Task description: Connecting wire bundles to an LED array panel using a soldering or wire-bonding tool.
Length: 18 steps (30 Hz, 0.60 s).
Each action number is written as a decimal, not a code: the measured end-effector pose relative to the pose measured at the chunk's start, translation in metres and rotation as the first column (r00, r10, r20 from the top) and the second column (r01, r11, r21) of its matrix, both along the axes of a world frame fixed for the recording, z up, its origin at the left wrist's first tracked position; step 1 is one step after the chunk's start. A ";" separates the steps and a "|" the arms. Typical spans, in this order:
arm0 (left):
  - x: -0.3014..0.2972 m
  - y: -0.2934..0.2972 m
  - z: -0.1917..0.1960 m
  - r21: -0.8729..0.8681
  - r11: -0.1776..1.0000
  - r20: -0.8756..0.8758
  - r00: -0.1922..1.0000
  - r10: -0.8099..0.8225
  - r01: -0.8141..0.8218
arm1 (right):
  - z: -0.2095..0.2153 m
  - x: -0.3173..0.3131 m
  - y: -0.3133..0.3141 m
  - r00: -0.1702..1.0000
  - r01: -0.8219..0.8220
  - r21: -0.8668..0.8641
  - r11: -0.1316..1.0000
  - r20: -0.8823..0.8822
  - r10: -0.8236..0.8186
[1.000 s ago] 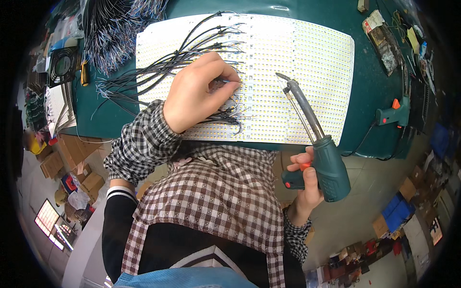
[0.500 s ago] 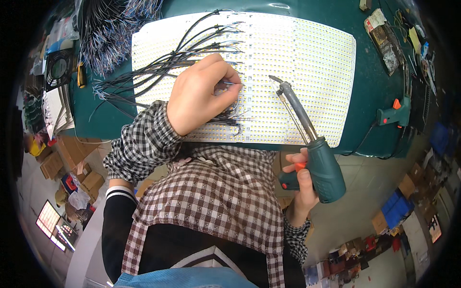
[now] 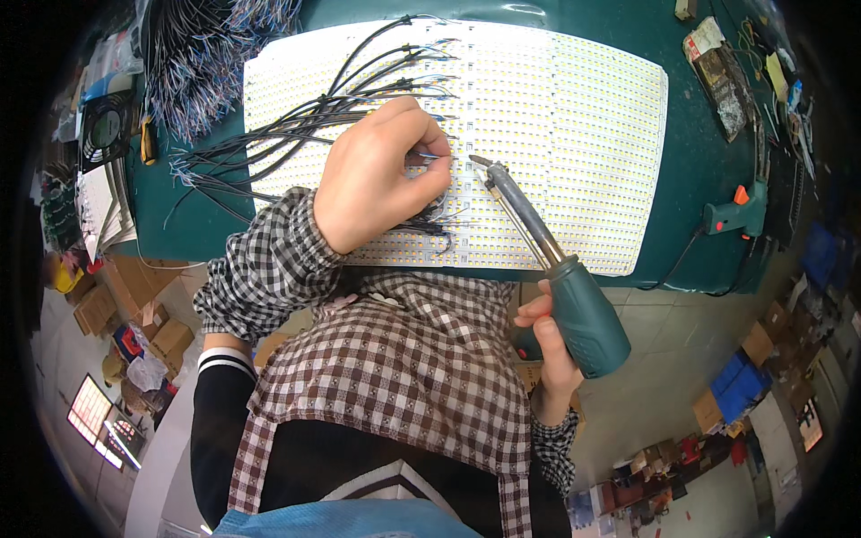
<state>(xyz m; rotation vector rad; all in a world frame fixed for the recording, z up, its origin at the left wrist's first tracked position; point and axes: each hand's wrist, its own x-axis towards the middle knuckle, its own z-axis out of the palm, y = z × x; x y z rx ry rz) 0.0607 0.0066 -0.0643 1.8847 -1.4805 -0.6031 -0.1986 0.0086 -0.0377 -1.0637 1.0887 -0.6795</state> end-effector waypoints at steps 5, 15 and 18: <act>0.001 -0.001 0.001 0.002 1.000 0.005 1.000 -0.006 0.006 | 0.005 0.008 -0.002 0.998 -0.034 0.007 0.999 -0.049 0.034; 0.003 -0.002 0.001 0.024 1.000 -0.008 1.000 -0.009 0.009 | 0.001 0.011 -0.005 0.999 -0.050 0.024 0.998 -0.021 0.050; 0.003 -0.002 0.001 0.026 1.000 -0.008 1.000 -0.009 0.009 | 0.002 0.013 -0.004 0.999 -0.029 0.040 0.999 -0.030 0.030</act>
